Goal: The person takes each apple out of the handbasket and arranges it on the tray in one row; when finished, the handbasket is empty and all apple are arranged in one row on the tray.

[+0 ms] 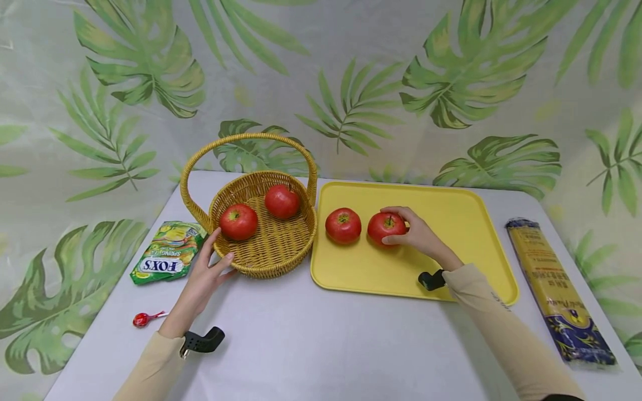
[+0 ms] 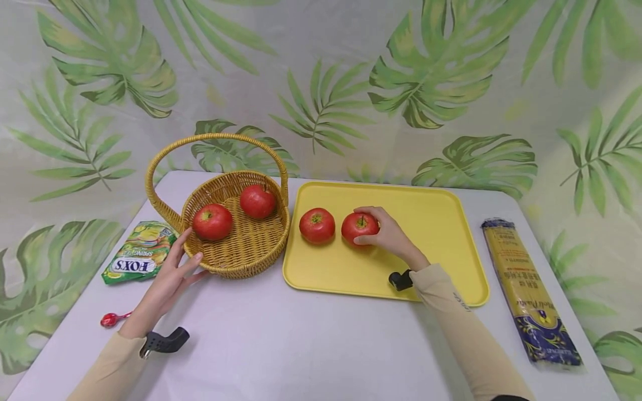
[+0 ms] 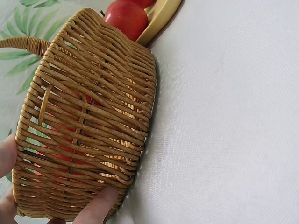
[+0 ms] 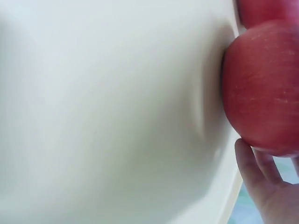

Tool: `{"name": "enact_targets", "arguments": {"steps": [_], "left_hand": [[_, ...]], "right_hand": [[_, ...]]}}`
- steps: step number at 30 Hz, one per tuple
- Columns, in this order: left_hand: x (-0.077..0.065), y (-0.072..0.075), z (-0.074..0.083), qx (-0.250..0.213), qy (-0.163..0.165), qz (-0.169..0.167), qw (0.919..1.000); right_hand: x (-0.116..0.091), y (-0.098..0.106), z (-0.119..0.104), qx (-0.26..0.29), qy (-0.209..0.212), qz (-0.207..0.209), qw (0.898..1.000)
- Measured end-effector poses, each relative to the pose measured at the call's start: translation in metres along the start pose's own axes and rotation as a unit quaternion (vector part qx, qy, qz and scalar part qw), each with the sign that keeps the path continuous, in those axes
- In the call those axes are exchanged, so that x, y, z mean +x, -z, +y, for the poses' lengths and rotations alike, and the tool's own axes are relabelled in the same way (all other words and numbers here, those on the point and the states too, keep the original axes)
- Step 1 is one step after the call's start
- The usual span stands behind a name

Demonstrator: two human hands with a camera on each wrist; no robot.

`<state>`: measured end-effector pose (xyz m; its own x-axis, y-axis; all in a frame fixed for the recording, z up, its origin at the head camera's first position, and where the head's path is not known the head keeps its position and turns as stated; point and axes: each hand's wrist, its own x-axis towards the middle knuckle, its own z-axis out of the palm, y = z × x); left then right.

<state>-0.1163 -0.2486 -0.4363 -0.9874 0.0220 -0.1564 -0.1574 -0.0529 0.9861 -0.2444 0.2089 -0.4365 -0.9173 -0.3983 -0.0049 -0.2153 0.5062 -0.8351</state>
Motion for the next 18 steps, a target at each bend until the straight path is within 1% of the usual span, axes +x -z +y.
{"name": "enact_targets", "arguments": {"steps": [3, 7, 10, 14, 18], "left_hand": [[0.000, 0.000, 0.000, 0.000, 0.000, 0.000, 1.0000], [0.000, 0.000, 0.000, -0.002, -0.001, -0.001, 1.0000], [0.000, 0.000, 0.000, -0.003, -0.001, -0.001, 1.0000], [0.000, 0.000, 0.000, -0.004, 0.000, 0.000, 1.0000], [0.000, 0.000, 0.000, -0.002, 0.000, 0.002, 1.0000]], "right_hand": [[-0.001, 0.001, 0.001, 0.002, -0.013, -0.011, 1.000], [-0.009, 0.005, -0.022, 0.011, -0.032, -0.040, 0.999], [-0.009, 0.007, -0.028, 0.016, -0.042, -0.054, 0.998], [0.000, 0.009, -0.007, 0.011, -0.037, -0.061, 0.997], [0.003, 0.012, -0.008, 0.028, -0.004, -0.048, 0.998]]}}
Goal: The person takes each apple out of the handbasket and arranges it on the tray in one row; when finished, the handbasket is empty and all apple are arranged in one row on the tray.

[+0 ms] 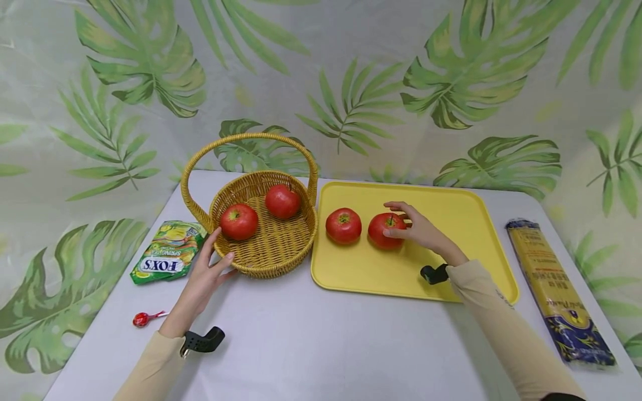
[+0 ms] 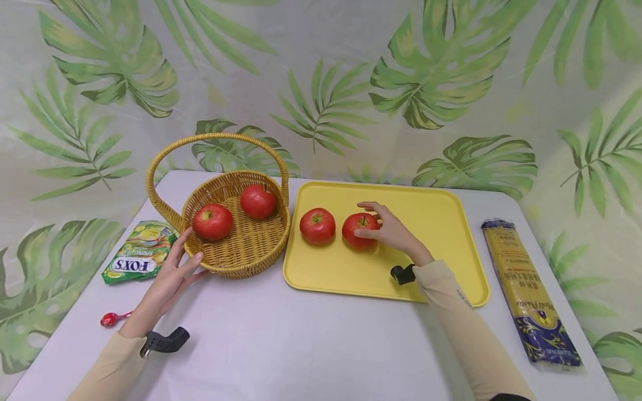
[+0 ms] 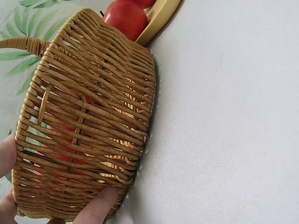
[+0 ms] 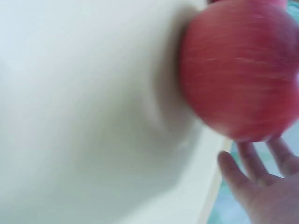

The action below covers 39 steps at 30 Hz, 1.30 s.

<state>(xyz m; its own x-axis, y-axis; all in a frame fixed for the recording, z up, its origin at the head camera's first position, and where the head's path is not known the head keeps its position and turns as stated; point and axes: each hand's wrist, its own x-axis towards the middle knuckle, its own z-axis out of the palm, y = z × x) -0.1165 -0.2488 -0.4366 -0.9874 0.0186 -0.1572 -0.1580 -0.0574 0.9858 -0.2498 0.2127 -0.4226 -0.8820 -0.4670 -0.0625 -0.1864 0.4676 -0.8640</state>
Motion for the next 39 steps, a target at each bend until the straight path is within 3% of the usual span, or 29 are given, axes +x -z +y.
{"name": "enact_targets", "arguments": {"steps": [5, 10, 13, 20, 27, 31, 39], "left_hand": [[0.001, 0.001, -0.001, 0.003, 0.000, 0.001, 1.0000], [0.001, 0.001, -0.001, 0.011, 0.000, 0.001, 0.9999], [0.001, 0.001, -0.001, 0.013, 0.000, 0.002, 0.9999], [-0.001, 0.000, 0.001, 0.006, 0.000, 0.001, 1.0000], [-0.001, 0.000, 0.000, 0.001, 0.003, 0.002, 1.0000], [0.000, 0.001, -0.001, 0.000, 0.000, 0.001, 1.0000], [0.001, 0.002, -0.002, 0.007, -0.001, 0.003, 1.0000]], "right_hand": [[0.006, -0.003, -0.017, 0.023, 0.070, 0.035, 0.997], [0.015, -0.022, -0.046, 0.050, 0.115, 0.038, 0.991], [0.023, -0.040, -0.065, 0.047, 0.140, 0.015, 0.989], [0.054, -0.088, -0.103, 0.041, 0.187, -0.083, 0.978], [0.088, -0.127, -0.139, -0.008, 0.199, -0.131, 0.971], [0.106, -0.144, -0.155, -0.025, 0.176, -0.145, 0.973], [0.134, -0.169, -0.168, -0.068, 0.149, -0.142, 0.976]]}}
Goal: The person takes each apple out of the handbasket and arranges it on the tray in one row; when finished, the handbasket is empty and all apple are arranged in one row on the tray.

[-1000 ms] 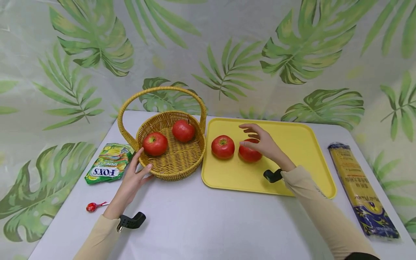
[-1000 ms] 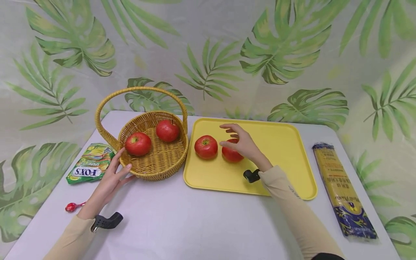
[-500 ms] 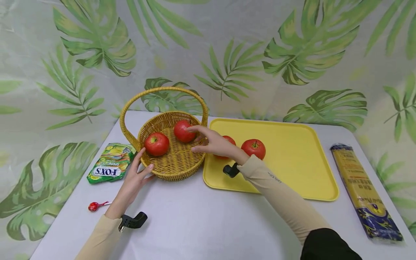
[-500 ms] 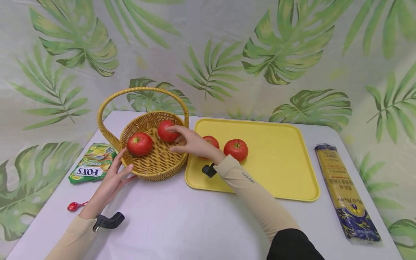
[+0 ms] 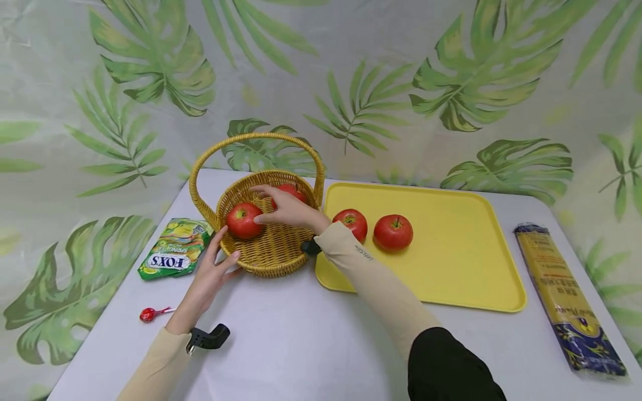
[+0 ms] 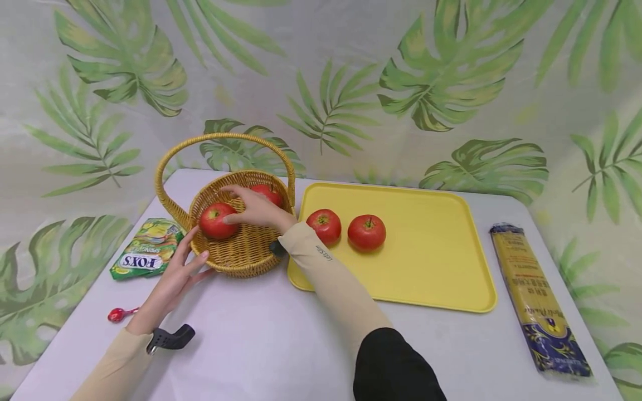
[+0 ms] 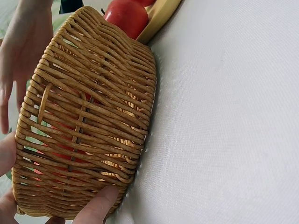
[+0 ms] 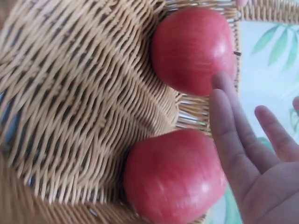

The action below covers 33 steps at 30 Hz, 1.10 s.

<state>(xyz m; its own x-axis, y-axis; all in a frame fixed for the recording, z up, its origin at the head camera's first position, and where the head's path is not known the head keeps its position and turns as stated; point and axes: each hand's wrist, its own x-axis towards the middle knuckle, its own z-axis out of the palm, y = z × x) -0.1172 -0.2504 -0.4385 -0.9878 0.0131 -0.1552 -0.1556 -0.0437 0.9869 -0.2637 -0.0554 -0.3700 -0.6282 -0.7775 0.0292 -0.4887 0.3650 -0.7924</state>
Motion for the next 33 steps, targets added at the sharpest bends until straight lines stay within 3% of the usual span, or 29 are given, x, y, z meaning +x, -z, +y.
{"name": "enact_targets", "arguments": {"steps": [3, 10, 19, 23, 30, 33], "left_hand": [[0.001, -0.001, 0.000, 0.002, 0.002, 0.002, 1.0000], [0.002, -0.001, 0.002, 0.004, 0.007, 0.004, 1.0000], [0.002, 0.000, 0.001, 0.004, 0.001, 0.003, 1.0000], [0.002, 0.001, 0.000, 0.005, -0.004, 0.000, 1.0000], [0.002, 0.001, 0.000, 0.010, 0.000, 0.005, 0.9999], [0.001, 0.000, 0.000, 0.009, 0.002, 0.006, 0.9999]], "right_hand": [[0.009, -0.005, 0.003, 0.017, -0.021, -0.013, 1.000], [0.019, -0.016, 0.007, 0.143, -0.084, -0.040, 0.985], [0.028, -0.037, -0.006, 0.162, -0.158, -0.036, 0.973], [0.033, -0.046, -0.008, 0.199, -0.185, -0.021, 0.962], [0.034, -0.054, -0.004, 0.306, -0.205, 0.020, 0.929], [0.035, -0.055, 0.000, 0.322, -0.212, 0.031, 0.922]]}}
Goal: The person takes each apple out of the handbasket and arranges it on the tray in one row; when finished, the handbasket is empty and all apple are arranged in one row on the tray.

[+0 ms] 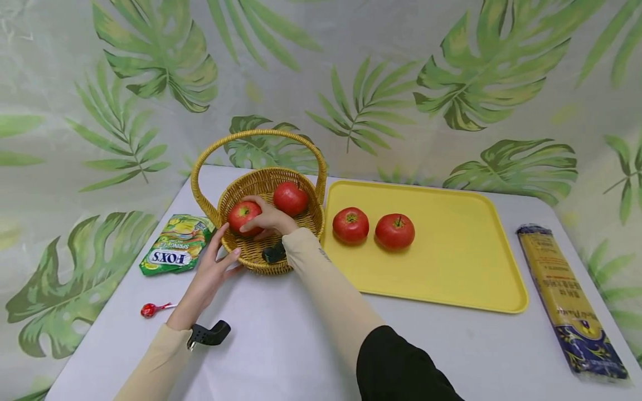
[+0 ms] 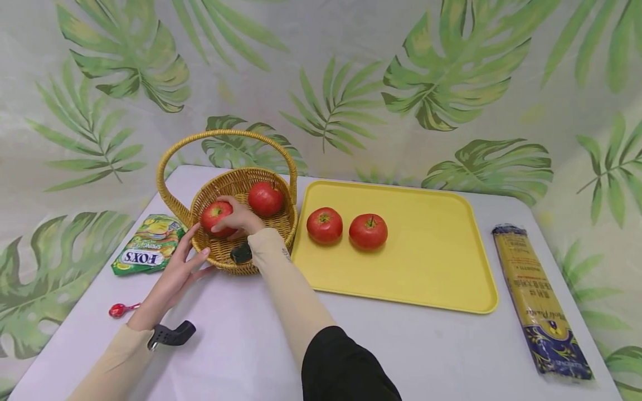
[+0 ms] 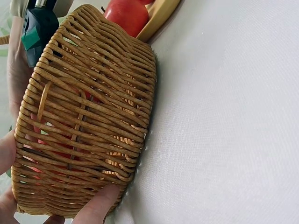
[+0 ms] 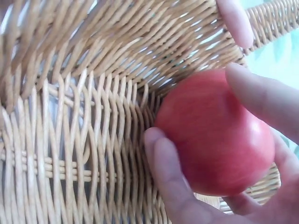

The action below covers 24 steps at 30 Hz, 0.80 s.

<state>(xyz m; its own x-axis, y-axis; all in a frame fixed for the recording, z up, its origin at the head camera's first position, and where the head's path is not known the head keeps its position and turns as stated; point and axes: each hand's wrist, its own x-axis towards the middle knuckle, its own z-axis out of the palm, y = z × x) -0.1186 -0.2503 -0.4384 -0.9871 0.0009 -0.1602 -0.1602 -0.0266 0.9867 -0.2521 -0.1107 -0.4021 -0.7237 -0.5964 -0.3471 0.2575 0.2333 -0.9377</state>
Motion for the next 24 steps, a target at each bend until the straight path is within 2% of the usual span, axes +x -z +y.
{"name": "enact_targets", "arguments": {"steps": [4, 9, 17, 24], "left_hand": [[-0.001, -0.002, 0.001, -0.007, 0.000, -0.002, 1.0000], [-0.001, -0.002, 0.002, -0.014, -0.001, -0.004, 0.9999], [-0.001, -0.002, 0.001, -0.011, 0.002, -0.002, 0.9999], [-0.001, -0.001, 0.002, -0.018, 0.000, -0.003, 0.9998]], "right_hand": [[-0.002, 0.005, -0.001, -0.014, 0.008, 0.004, 1.000], [-0.014, 0.016, -0.008, -0.052, 0.057, -0.018, 0.997], [-0.023, 0.045, -0.013, -0.096, 0.128, -0.069, 0.985], [-0.044, 0.067, -0.017, -0.122, 0.156, -0.090, 0.976]]}}
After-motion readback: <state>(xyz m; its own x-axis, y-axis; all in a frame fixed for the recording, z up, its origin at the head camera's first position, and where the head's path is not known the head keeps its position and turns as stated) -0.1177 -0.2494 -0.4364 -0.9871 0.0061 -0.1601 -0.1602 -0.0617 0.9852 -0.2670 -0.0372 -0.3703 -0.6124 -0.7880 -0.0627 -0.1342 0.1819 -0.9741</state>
